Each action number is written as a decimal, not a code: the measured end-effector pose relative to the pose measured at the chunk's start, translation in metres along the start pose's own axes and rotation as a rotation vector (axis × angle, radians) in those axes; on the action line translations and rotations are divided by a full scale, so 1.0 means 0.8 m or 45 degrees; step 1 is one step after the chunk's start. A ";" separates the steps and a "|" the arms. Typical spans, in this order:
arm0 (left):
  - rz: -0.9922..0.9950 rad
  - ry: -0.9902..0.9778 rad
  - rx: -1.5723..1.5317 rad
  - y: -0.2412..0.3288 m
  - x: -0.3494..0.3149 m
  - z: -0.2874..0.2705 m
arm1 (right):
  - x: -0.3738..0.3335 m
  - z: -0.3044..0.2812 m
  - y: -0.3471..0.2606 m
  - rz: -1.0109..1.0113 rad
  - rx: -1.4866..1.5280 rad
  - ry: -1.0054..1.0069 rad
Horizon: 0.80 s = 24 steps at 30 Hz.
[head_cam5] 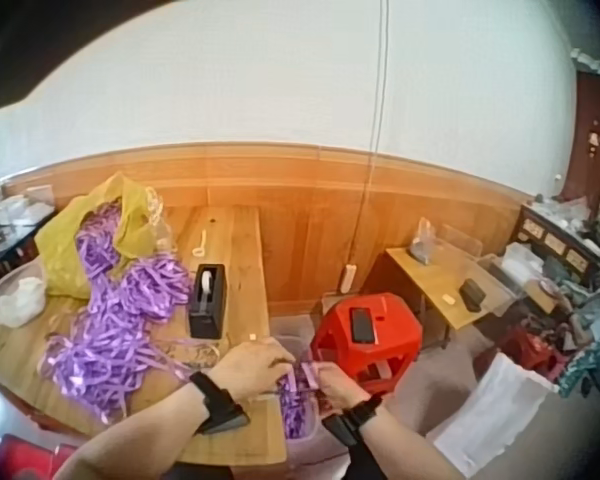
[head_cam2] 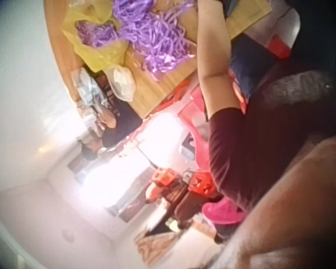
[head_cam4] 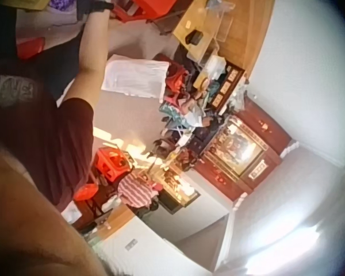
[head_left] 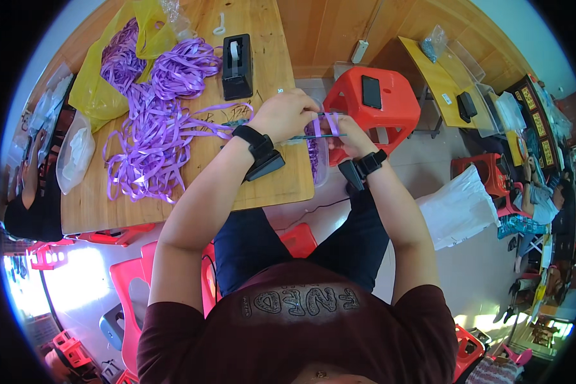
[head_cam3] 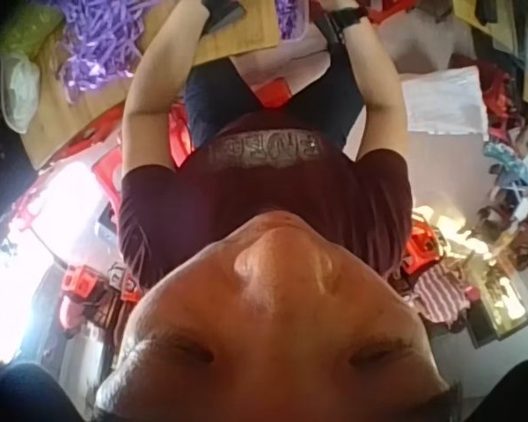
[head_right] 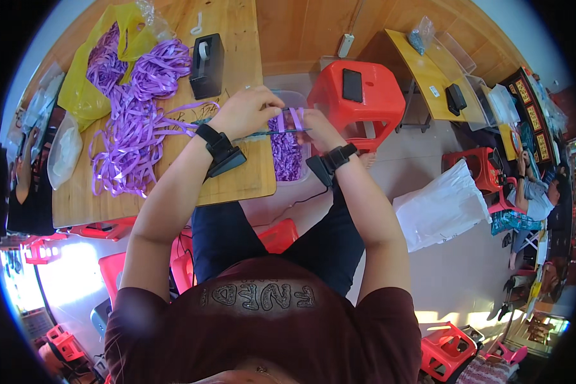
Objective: Tying knots in purple lanyards or ribbons.
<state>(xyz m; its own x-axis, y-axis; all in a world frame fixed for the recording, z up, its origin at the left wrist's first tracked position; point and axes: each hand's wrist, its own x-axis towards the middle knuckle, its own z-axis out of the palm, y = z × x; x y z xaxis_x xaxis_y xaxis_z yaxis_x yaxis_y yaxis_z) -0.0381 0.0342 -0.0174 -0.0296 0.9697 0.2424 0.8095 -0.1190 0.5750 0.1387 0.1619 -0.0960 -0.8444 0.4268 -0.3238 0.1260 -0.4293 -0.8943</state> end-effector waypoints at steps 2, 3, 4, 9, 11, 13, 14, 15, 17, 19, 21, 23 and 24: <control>-0.016 -0.021 0.011 0.000 0.003 0.000 | 0.001 0.003 -0.013 -0.138 -0.193 0.214; -0.037 -0.037 0.021 0.001 0.004 -0.001 | 0.005 -0.001 -0.016 -0.144 -0.192 0.218; -0.031 -0.037 0.023 0.002 0.005 0.000 | 0.008 -0.004 -0.021 -0.186 -0.132 0.336; -0.126 -0.074 -0.067 0.002 0.007 -0.001 | 0.014 0.010 -0.028 -0.356 0.034 0.503; -0.116 -0.062 -0.076 -0.002 0.005 -0.002 | 0.015 0.021 -0.037 -0.395 0.105 0.427; -0.107 -0.052 -0.085 -0.006 0.003 -0.003 | 0.017 0.027 -0.042 -0.432 0.180 0.352; -0.131 -0.059 -0.116 -0.004 0.005 -0.002 | 0.018 0.021 -0.047 -0.469 0.174 0.277; -0.152 -0.066 -0.147 -0.002 0.007 -0.002 | 0.021 0.010 -0.052 -0.508 0.166 0.203; -0.179 -0.093 -0.144 0.001 0.009 -0.002 | 0.032 -0.015 -0.037 -0.492 0.191 0.147; -0.215 -0.107 -0.142 0.001 0.011 -0.003 | 0.033 -0.024 -0.023 -0.372 0.327 0.150; -0.190 -0.099 -0.134 -0.001 0.006 -0.003 | 0.017 -0.012 -0.014 -0.311 0.156 0.238; -0.195 -0.090 -0.148 -0.002 0.006 -0.003 | 0.016 -0.019 0.008 -0.482 -0.052 0.213; -0.190 -0.087 -0.159 -0.002 0.006 -0.003 | 0.010 -0.019 0.014 -0.468 0.201 0.194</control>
<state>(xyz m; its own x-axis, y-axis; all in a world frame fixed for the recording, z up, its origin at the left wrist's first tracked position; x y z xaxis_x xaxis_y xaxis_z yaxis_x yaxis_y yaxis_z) -0.0412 0.0389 -0.0154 -0.1002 0.9903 0.0963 0.7201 0.0054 0.6939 0.1414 0.1727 -0.1138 -0.7303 0.6816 -0.0445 -0.2603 -0.3379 -0.9045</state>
